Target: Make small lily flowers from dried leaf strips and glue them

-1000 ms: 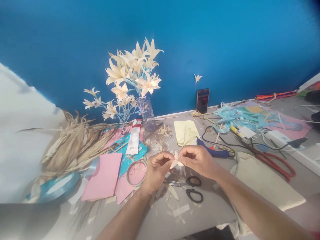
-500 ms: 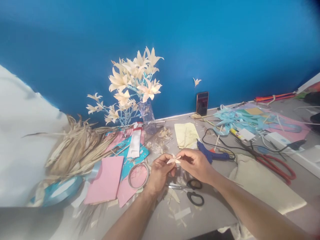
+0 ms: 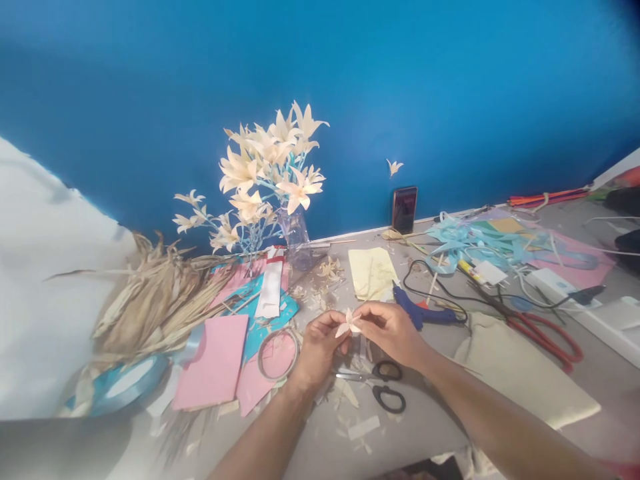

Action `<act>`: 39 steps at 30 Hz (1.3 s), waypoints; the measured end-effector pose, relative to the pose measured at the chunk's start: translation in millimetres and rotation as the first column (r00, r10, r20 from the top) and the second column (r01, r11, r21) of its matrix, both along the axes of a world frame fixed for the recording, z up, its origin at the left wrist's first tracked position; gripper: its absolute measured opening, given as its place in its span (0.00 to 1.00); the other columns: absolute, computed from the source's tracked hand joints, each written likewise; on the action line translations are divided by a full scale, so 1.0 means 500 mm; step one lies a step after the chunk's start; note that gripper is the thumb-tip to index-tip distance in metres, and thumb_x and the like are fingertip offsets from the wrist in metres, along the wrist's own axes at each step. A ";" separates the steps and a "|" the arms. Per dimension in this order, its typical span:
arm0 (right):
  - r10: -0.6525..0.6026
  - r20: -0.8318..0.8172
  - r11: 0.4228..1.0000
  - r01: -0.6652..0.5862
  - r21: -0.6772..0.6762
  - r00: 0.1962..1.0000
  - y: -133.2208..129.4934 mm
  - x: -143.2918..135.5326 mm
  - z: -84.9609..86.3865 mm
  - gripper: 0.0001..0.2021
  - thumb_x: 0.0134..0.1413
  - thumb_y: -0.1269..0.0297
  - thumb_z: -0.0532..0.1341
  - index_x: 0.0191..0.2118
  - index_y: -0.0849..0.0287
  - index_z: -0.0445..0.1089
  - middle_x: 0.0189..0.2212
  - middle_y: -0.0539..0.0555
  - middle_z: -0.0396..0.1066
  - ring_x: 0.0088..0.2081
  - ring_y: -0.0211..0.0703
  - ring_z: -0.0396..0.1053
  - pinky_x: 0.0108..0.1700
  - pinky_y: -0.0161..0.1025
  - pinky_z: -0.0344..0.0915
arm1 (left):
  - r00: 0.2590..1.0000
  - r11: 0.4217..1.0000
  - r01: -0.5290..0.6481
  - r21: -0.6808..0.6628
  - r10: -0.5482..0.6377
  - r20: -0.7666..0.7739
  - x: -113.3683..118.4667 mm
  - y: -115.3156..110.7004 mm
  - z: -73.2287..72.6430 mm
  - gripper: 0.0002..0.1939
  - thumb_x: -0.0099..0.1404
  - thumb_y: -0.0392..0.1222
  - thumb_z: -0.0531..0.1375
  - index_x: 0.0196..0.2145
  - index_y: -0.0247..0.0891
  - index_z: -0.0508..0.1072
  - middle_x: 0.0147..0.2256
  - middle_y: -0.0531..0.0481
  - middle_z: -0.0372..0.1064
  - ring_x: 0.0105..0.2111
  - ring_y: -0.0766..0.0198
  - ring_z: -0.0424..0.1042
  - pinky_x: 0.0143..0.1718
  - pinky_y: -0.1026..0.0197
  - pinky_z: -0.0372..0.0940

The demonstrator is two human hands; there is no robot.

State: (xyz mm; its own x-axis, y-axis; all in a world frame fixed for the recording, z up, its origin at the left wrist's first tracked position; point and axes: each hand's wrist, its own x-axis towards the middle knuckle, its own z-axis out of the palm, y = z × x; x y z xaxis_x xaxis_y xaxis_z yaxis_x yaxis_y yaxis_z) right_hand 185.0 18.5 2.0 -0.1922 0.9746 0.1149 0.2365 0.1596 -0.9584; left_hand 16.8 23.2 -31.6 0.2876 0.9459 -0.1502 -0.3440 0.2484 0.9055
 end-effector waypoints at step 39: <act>-0.003 -0.306 0.999 0.014 0.034 0.952 -0.008 0.007 -0.007 0.06 0.57 0.62 0.65 0.32 0.57 0.75 0.29 0.54 0.72 0.32 0.42 0.69 0.34 0.38 0.65 | 0.911 0.901 -0.036 0.433 0.208 -0.357 -0.017 -0.030 0.060 0.04 0.62 0.38 0.62 0.29 0.39 0.73 0.29 0.48 0.68 0.31 0.61 0.67 0.35 0.60 0.61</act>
